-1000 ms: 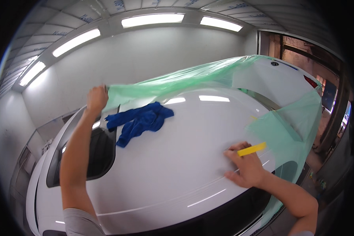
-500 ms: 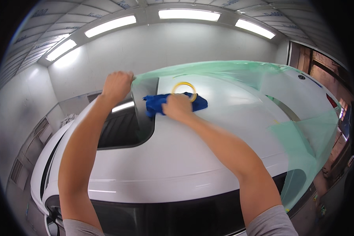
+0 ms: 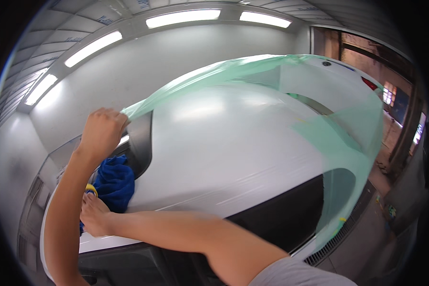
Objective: The person covers a white car with a light green plastic sheet and secures it using yellow masking tape. They smooth the sheet over the hood, roof, and trunk, then apply tape along the edges and seams to hold the sheet in place.
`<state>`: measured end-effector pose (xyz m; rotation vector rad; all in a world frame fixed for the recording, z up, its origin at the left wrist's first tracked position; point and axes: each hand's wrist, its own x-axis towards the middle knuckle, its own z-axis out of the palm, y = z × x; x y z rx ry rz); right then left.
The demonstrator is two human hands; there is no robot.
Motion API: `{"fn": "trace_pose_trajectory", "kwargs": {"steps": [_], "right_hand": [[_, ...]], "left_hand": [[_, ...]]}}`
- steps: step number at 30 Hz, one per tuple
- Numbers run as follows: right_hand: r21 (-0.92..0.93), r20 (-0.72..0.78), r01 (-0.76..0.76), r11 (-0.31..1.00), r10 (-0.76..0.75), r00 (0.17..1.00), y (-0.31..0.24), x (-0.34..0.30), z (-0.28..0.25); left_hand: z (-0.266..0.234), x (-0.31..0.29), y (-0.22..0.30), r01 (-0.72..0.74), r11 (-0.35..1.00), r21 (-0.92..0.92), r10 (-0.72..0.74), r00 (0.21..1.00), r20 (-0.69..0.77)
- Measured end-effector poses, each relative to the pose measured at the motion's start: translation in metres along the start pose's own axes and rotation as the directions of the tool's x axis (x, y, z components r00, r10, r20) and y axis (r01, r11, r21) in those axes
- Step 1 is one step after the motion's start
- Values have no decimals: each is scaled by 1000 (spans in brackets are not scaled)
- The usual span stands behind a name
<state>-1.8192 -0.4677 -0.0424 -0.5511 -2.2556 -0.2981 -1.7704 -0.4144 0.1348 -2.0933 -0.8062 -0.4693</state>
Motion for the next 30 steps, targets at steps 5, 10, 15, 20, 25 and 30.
{"fn": "trace_pose_trajectory", "kwargs": {"steps": [5, 10, 15, 20, 25, 30], "right_hand": [[-22, 172, 150, 988, -144, 975, 13, -135, -107], [-388, 76, -120, 914, 162, 984, 112, -206, -258], [-558, -236, -587, 587, 566, 790, 251, -224, -343], [-524, -365, -764, 377, 711, 601, 346, -242, -355], [-587, -435, -768, 256, 701, 566, 426, -265, -378], [-662, -536, -718, 214, 536, 653, 501, -291, -406]], "left_hand": [[-6, -23, 31, -114, 988, -106, 111, 993, -40], [2, -32, 44, -50, 991, -123, 40, 996, -83], [12, -38, 57, -10, 991, -131, -10, 989, -147], [22, -55, 77, 70, 989, -127, -89, 984, -153], [30, -67, 99, 148, 987, -61, -156, 971, -179], [43, -78, 118, 266, 964, -17, -264, 946, -186]]}}
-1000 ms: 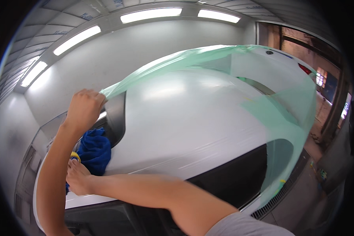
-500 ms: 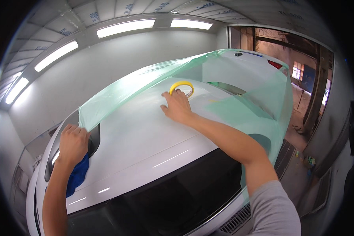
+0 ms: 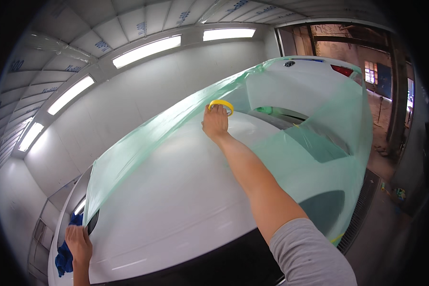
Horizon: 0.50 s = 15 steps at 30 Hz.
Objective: The person covers a white car with a light green plastic sheet and secures it using yellow masking tape. They smooth the sheet over the hood, roof, and trunk, then apply tape along the edges and seams to hold the sheet in place.
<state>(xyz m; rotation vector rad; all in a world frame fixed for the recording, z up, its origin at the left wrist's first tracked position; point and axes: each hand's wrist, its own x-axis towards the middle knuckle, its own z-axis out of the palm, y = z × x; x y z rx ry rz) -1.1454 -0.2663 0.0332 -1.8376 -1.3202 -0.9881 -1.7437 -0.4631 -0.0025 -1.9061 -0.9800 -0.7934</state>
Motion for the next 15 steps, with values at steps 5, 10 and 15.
{"fn": "trace_pose_trajectory", "kwargs": {"steps": [5, 10, 15], "right_hand": [[-65, -18, 113, 991, -114, 993, 26, 39, 42], [-61, -207, 356, 933, -360, 910, 67, 54, 50], [3, -63, 547, 837, -546, 835, 134, 39, 15]], "left_hand": [[7, -16, 12, 60, 998, 8, -61, 998, 23], [0, -19, 18, 97, 993, 68, -103, 991, 82], [-5, -23, 16, 40, 999, -5, -39, 992, 120]]}}
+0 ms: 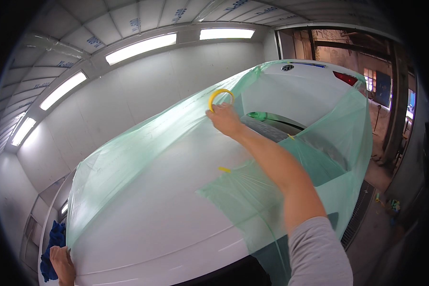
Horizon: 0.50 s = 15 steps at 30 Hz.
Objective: The person covers a white car with a light green plastic sheet and secures it using yellow masking tape. They smooth the sheet over the hood, roof, and trunk, then apply tape along the edges and seams to hold the sheet in place.
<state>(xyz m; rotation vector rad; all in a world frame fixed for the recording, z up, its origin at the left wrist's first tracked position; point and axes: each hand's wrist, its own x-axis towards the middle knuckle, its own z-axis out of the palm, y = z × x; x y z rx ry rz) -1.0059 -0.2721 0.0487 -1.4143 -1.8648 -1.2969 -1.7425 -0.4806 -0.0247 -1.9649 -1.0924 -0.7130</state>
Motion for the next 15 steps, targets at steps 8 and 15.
{"fn": "trace_pose_trajectory", "kwargs": {"steps": [8, 15], "right_hand": [[-43, 359, 198, 979, -170, 918, 0, -76, -25], [51, 389, -142, 989, 112, 914, -21, -69, -54]], "left_hand": [[-2, 9, 5, -91, 990, 109, 70, 981, 178], [-21, 22, 26, -57, 994, 93, 39, 982, 186]]}}
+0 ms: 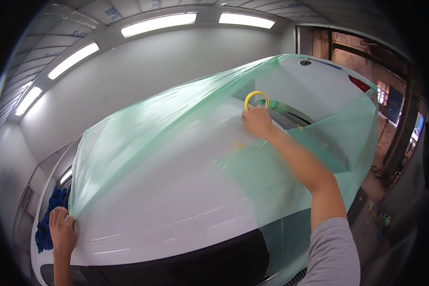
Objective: The person covers a white car with a light green plastic sheet and secures it using yellow masking tape. They smooth the sheet over the hood, roof, and trunk, then apply tape along the edges and seams to hold the sheet in place.
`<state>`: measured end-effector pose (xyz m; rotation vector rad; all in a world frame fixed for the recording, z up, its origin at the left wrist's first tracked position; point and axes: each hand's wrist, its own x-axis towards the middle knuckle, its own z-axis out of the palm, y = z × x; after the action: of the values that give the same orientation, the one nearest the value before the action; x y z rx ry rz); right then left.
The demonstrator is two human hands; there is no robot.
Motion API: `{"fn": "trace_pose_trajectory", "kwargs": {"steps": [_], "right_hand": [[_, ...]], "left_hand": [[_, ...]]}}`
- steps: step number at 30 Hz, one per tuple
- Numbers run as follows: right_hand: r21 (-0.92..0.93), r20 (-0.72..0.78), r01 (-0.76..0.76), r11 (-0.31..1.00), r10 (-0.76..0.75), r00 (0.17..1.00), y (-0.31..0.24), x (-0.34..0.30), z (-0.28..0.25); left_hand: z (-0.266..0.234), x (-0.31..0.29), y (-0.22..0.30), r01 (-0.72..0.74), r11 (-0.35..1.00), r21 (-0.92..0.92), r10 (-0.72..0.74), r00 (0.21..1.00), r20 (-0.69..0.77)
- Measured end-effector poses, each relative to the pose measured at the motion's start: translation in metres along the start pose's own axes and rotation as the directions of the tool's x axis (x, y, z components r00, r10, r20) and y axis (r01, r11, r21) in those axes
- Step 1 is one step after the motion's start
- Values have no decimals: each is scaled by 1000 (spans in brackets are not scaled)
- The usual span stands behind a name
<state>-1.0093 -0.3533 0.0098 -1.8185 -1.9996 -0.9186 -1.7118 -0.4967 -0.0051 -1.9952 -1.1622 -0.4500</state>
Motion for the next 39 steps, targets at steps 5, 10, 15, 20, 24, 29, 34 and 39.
{"fn": "trace_pose_trajectory", "kwargs": {"steps": [5, 10, 15, 20, 24, 29, 34, 39], "right_hand": [[167, -316, 229, 959, -169, 934, -95, 28, -18], [-6, -405, 339, 941, -312, 860, -178, 64, -17], [-183, -383, 396, 900, -436, 814, -189, 87, -14], [-164, -287, 540, 826, -563, 775, -165, 63, -27], [-81, -170, 550, 831, -555, 814, -159, 40, -38], [119, -109, 439, 891, -427, 897, -166, 36, -42], [35, 156, 478, 878, -477, 865, -164, 35, -54], [-37, 266, 518, 854, -492, 829, -167, 35, -68]], "left_hand": [[3, 0, -4, 26, 998, -51, -26, 1000, 6], [5, -4, -10, 68, 995, -71, -69, 998, -8], [6, -6, -11, 75, 994, -84, -75, 997, -2], [9, -11, -16, 25, 998, -66, -21, 999, 46], [13, -13, -19, -16, 1000, 19, 13, 988, 153], [13, -10, -16, 28, 1000, -3, -27, 981, 192], [6, -6, -13, -59, 995, 78, 38, 967, 254], [2, 1, -7, -205, 963, 173, 175, 970, 171]]}}
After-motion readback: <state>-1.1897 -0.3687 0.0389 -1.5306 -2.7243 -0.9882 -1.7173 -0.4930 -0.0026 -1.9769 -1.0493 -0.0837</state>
